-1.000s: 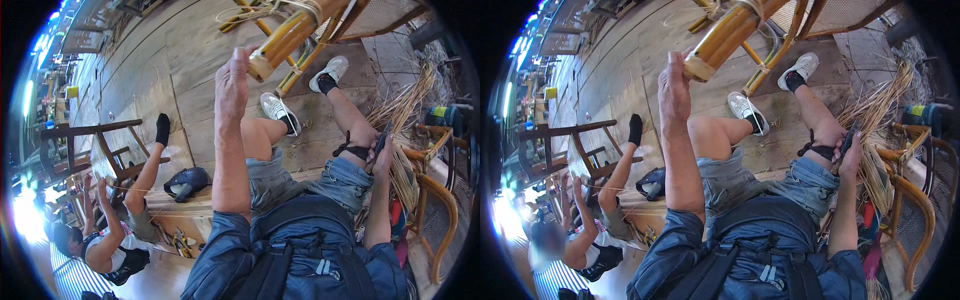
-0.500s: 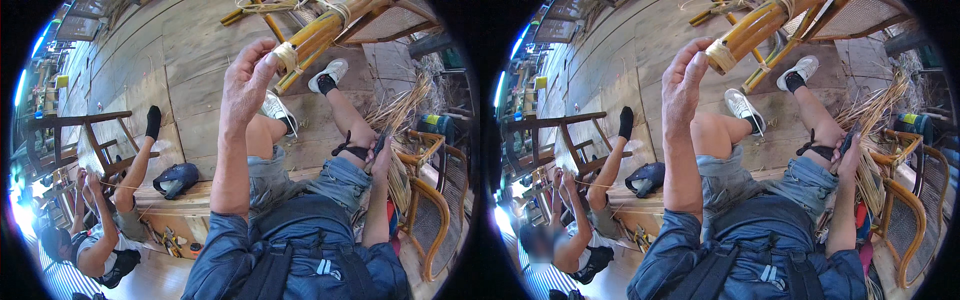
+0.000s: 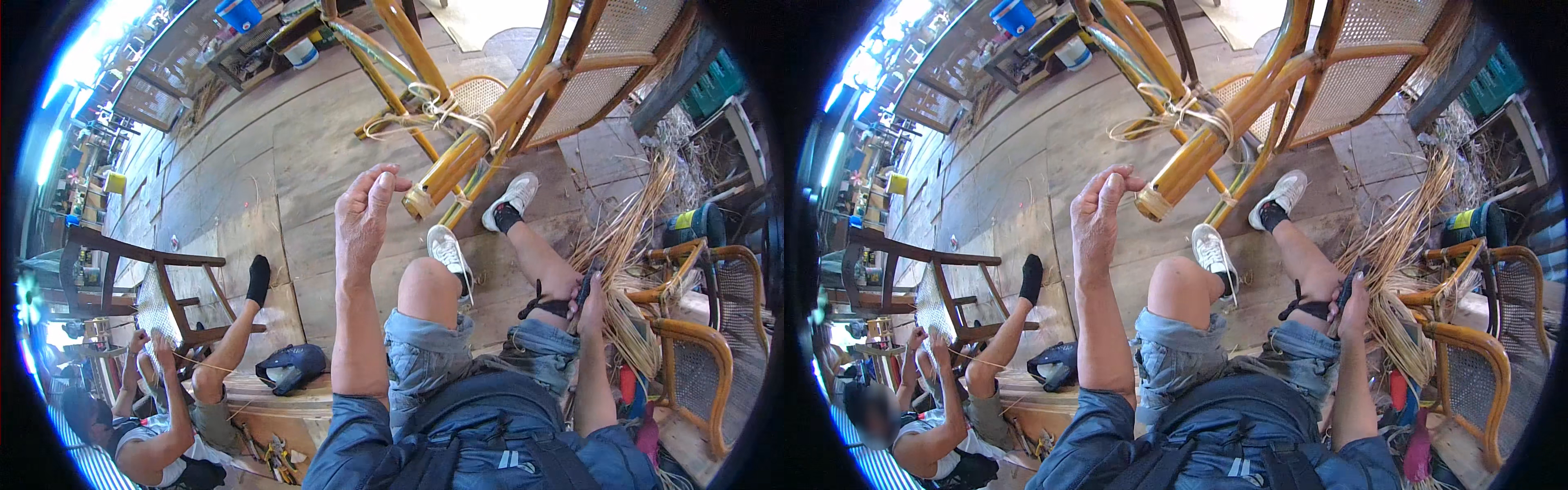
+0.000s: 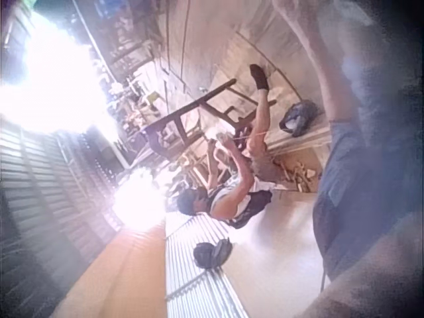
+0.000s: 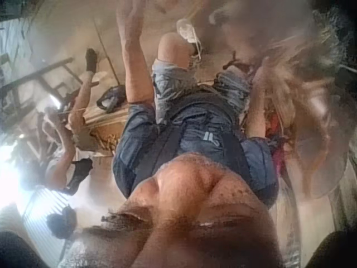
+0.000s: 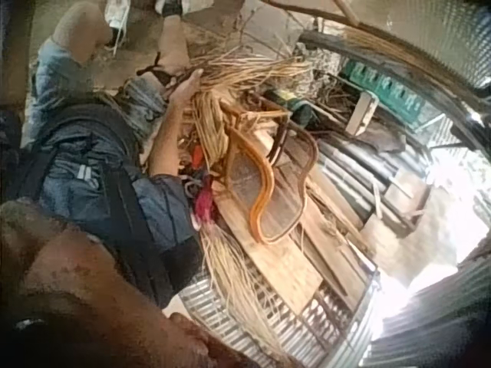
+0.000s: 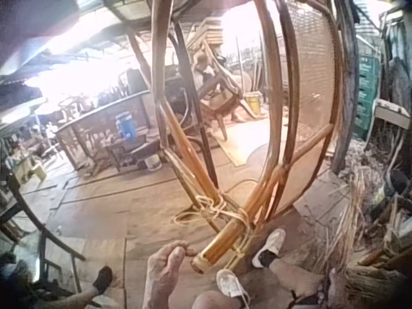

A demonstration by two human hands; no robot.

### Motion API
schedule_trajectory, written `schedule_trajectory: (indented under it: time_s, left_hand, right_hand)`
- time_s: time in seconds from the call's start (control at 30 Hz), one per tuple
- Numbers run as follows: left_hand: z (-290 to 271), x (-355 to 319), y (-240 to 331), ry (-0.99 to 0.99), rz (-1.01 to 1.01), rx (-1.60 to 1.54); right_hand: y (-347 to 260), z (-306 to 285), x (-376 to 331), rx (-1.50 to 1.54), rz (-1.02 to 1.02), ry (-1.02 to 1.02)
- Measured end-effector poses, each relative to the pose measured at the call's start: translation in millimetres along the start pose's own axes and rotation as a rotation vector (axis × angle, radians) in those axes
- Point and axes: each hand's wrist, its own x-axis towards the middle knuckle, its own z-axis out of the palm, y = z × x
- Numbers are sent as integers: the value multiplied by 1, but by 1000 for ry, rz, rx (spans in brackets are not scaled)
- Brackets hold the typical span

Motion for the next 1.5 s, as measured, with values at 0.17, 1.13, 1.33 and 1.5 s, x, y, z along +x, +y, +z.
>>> schedule_trajectory:
  time_s: [0.17, 1.13, 1.33, 1.5]
  left_hand:
    - [6, 38, -18, 34, -74, 100]
    - [78, 8, 83, -21, 27, 880]
    - [85, 22, 71, -70, -16, 899]
    - [57, 36, 50, -147, -22, 703]
  right_hand:
    - [-2, -5, 3, 52, 16, -34]
    - [-7, -70, -21, 460, 78, -95]
    - [47, -155, -45, -476, -245, 172]
    - [103, -180, -88, -841, -274, 153]
